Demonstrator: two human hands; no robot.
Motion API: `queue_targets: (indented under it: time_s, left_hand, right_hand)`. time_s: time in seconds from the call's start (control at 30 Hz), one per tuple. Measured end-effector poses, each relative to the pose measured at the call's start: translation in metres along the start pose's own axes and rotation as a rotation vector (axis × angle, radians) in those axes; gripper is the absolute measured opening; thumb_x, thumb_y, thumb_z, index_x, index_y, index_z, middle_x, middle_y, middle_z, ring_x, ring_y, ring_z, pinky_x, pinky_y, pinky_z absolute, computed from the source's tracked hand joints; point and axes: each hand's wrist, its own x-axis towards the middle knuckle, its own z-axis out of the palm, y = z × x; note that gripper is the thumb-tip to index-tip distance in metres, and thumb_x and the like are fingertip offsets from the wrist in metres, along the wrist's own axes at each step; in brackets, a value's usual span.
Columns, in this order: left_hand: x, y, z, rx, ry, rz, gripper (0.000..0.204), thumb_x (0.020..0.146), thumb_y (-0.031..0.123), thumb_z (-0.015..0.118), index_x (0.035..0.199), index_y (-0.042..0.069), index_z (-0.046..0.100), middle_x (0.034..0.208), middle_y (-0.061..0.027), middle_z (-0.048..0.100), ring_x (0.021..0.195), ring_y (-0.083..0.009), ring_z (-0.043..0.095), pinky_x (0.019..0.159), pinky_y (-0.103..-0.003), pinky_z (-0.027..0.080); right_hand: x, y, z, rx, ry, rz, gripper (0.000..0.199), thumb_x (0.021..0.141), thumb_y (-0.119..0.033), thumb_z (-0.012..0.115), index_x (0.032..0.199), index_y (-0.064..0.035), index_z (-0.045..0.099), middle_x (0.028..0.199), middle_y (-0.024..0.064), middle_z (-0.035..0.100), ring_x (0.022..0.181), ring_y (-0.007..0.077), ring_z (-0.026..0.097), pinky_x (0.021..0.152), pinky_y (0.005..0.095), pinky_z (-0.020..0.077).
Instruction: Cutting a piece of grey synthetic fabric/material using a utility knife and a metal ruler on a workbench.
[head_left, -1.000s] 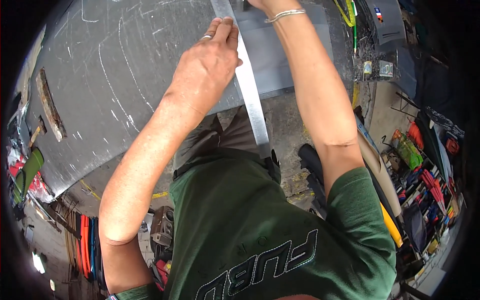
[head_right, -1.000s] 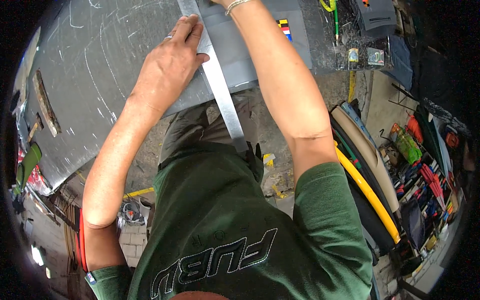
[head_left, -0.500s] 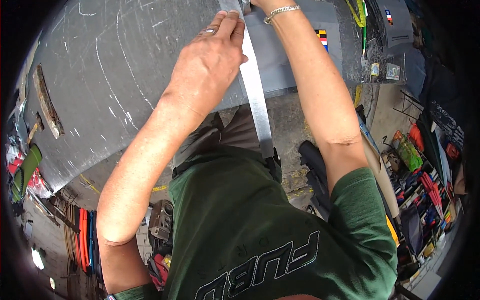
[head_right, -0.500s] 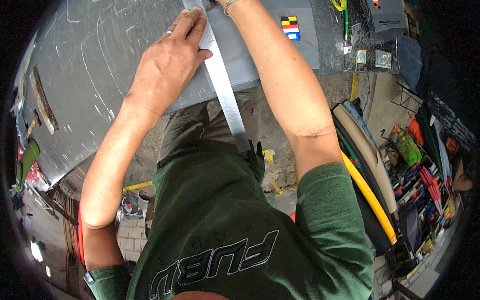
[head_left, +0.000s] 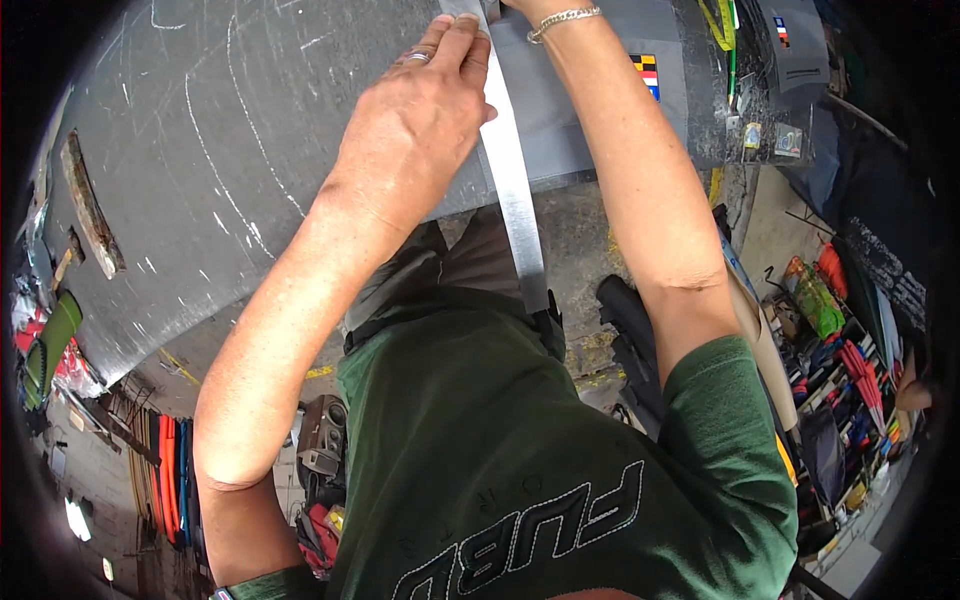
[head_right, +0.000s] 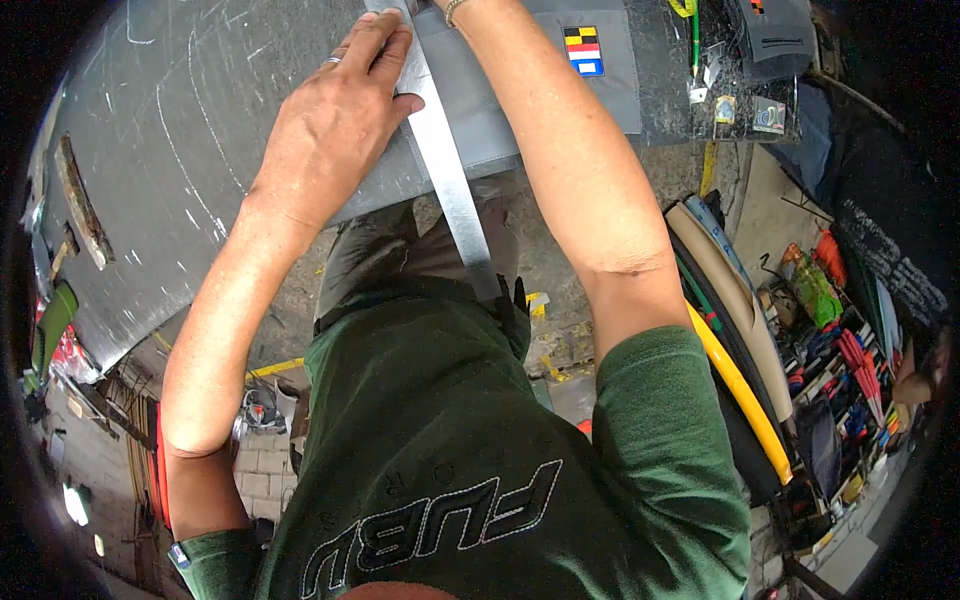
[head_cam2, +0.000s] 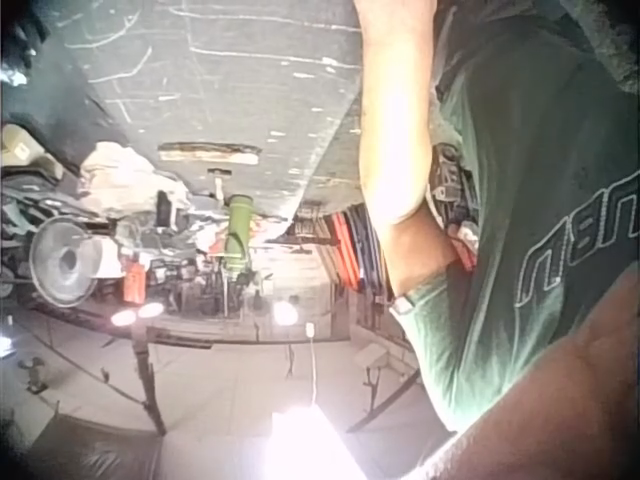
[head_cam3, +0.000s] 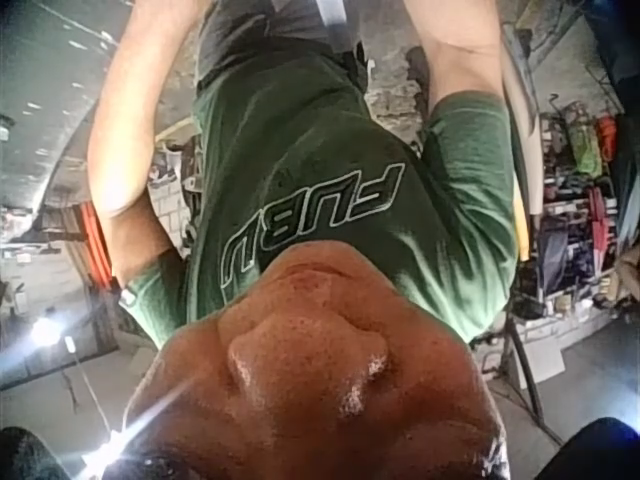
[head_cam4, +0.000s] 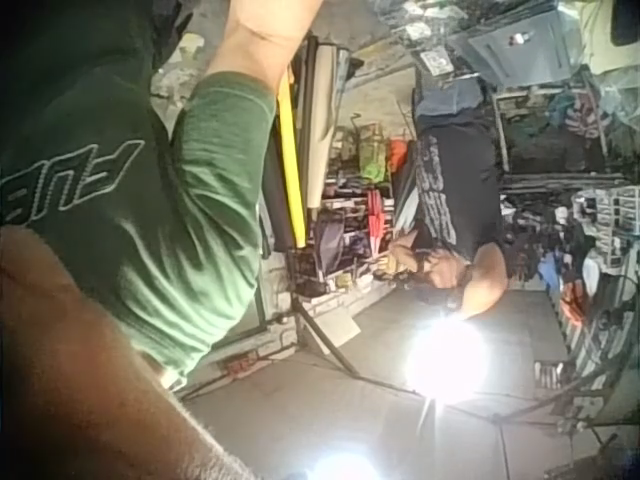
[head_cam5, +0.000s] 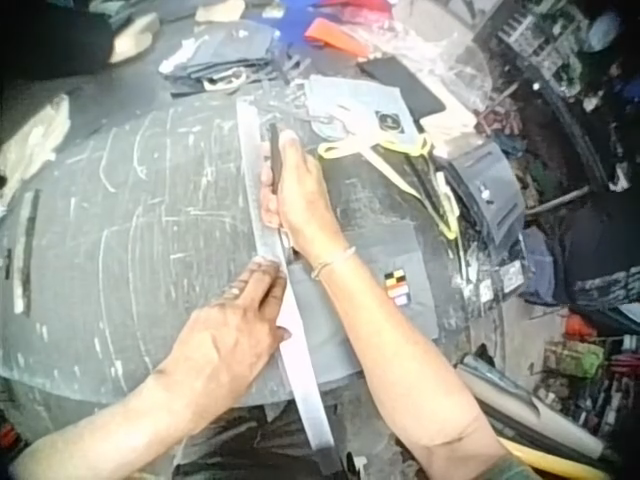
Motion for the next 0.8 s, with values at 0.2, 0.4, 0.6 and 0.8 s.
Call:
queue_targets:
  time_s: [0.2, 0.4, 0.6, 0.8]
  left_hand:
    - [-0.002, 0.001, 0.0, 0.01, 0.064, -0.019, 0.056, 0.094, 0.029, 0.072, 0.135, -0.006, 0.056, 0.14, -0.0168, 0.056, 0.136, -0.0245, 0.055, 0.112, -0.032, 0.05]
    - [0.007, 0.0, -0.017, 0.128, -0.199, 0.054, 0.074, 0.093, 0.043, 0.069, 0.141, -0.011, 0.05, 0.148, -0.0235, 0.051, 0.144, -0.0345, 0.045, 0.121, -0.041, 0.035]
    - [0.015, 0.008, -0.034, 0.126, -0.265, 0.074, 0.058, 0.098, 0.027, 0.062, 0.139, -0.013, 0.052, 0.143, -0.0248, 0.056, 0.14, -0.0327, 0.05, 0.118, -0.035, 0.039]
    - [0.012, 0.005, -0.03, 0.076, -0.223, 0.063, 0.057, 0.098, 0.026, 0.061, 0.138, -0.014, 0.053, 0.142, -0.0248, 0.057, 0.14, -0.0328, 0.05, 0.118, -0.035, 0.039]
  right_hand:
    - [0.0, -0.001, 0.003, -0.016, 0.02, -0.007, 0.052, 0.109, -0.053, 0.041, 0.103, -0.0053, 0.059, 0.064, -0.0019, 0.047, 0.044, 0.0098, 0.043, 0.04, 0.0266, 0.0355]
    - [0.0, -0.009, 0.013, -0.065, 0.097, 0.166, 0.054, 0.109, -0.052, 0.039, 0.091, -0.0061, 0.059, 0.061, 0.0005, 0.048, 0.044, 0.0111, 0.044, 0.039, 0.0275, 0.036]
    - [0.001, -0.001, 0.011, -0.349, 0.068, -0.229, 0.058, 0.109, -0.053, 0.036, 0.08, -0.0069, 0.056, 0.055, 0.0016, 0.048, 0.041, 0.0132, 0.046, 0.039, 0.0293, 0.0363]
    - [-0.003, -0.008, 0.015, -0.328, 0.079, -0.156, 0.059, 0.108, -0.053, 0.037, 0.078, -0.0065, 0.054, 0.055, 0.0018, 0.049, 0.04, 0.0138, 0.046, 0.039, 0.0299, 0.0368]
